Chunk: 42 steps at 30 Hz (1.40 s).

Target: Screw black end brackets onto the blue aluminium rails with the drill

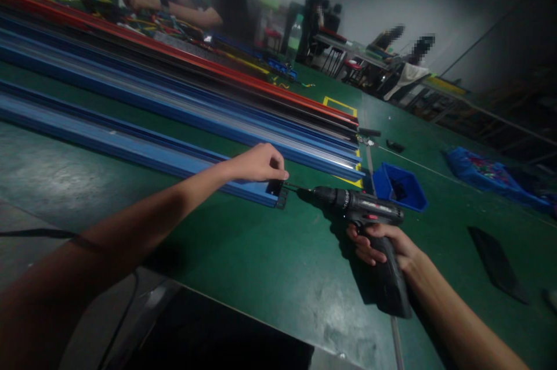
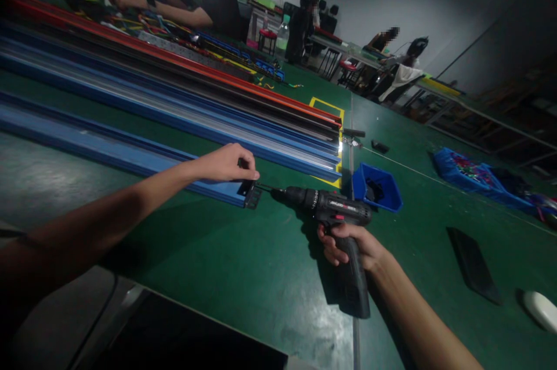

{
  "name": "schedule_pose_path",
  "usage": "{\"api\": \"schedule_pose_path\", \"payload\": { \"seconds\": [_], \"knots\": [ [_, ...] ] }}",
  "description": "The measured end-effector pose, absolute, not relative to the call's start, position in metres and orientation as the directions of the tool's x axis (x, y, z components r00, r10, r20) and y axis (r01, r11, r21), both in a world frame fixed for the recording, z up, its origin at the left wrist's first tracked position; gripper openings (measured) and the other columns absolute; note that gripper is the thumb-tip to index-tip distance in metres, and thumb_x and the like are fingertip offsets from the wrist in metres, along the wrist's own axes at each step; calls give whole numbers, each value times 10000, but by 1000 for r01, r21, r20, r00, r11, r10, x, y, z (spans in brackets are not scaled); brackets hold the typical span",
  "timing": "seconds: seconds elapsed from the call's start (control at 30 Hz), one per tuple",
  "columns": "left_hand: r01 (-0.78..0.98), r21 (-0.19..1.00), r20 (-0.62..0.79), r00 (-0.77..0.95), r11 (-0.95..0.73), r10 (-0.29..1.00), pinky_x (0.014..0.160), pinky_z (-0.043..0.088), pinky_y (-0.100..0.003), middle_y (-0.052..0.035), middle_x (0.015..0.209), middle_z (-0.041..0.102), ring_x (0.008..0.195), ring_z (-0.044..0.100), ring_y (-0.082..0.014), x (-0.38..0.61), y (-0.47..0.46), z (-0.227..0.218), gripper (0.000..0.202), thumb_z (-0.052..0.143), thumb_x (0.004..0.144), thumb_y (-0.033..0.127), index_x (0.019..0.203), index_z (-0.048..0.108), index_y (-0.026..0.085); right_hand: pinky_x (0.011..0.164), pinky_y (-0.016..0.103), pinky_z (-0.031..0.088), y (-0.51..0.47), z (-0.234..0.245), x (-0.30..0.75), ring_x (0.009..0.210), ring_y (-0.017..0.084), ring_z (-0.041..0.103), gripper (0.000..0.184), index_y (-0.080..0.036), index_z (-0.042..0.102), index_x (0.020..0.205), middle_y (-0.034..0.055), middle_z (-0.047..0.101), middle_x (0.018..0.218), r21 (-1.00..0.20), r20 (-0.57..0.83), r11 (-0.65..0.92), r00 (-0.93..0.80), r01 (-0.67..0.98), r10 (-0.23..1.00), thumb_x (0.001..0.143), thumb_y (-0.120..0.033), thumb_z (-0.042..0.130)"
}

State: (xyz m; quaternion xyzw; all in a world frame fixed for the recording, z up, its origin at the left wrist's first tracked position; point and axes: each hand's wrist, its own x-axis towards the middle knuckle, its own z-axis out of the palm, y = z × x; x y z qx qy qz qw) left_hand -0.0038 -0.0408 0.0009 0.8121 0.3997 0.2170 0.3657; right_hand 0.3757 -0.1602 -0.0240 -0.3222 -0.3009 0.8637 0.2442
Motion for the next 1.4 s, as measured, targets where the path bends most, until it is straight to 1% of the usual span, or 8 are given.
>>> {"api": "schedule_pose_path", "payload": {
  "seconds": [0.43,0.73,0.93,1.13,1.4],
  "knots": [
    [470,781,64,595,-411,801,604,428,-247,-55,683,733,630,632,-139,-4,-41,2,294,722,782,429,743,769,141,555,237,515,-160,-23,373,436,38,482,259,-72,725,1079,10,612,770,-689,-386,-687,-685,-231,618,900,-256,691],
    [478,764,76,599,-433,797,610,429,-242,-51,701,741,654,650,-146,-4,-40,1,304,716,786,440,752,774,144,540,239,505,-160,-24,375,425,38,464,254,-59,717,1050,6,603,757,-679,-398,-696,-680,-233,616,887,-252,698],
    [471,767,81,602,-436,794,611,419,-234,-53,700,741,655,648,-137,-4,-40,0,305,717,789,435,749,772,137,537,239,499,-160,-23,375,424,39,450,216,-86,695,1012,-2,591,752,-678,-419,-699,-662,-226,621,877,-255,699],
    [473,764,82,603,-438,793,603,420,-233,-55,704,744,650,649,-134,-5,-40,0,301,717,793,435,749,773,142,538,248,503,-160,-24,376,421,43,450,229,-73,694,1007,1,585,751,-672,-422,-706,-666,-226,615,875,-259,704],
    [468,775,78,598,-426,798,604,436,-240,-57,703,738,644,643,-141,-4,-41,1,307,715,781,441,752,773,141,547,244,514,-160,-22,373,427,40,462,243,-78,720,1063,14,619,774,-686,-406,-692,-671,-225,620,896,-253,691]
  ]
}}
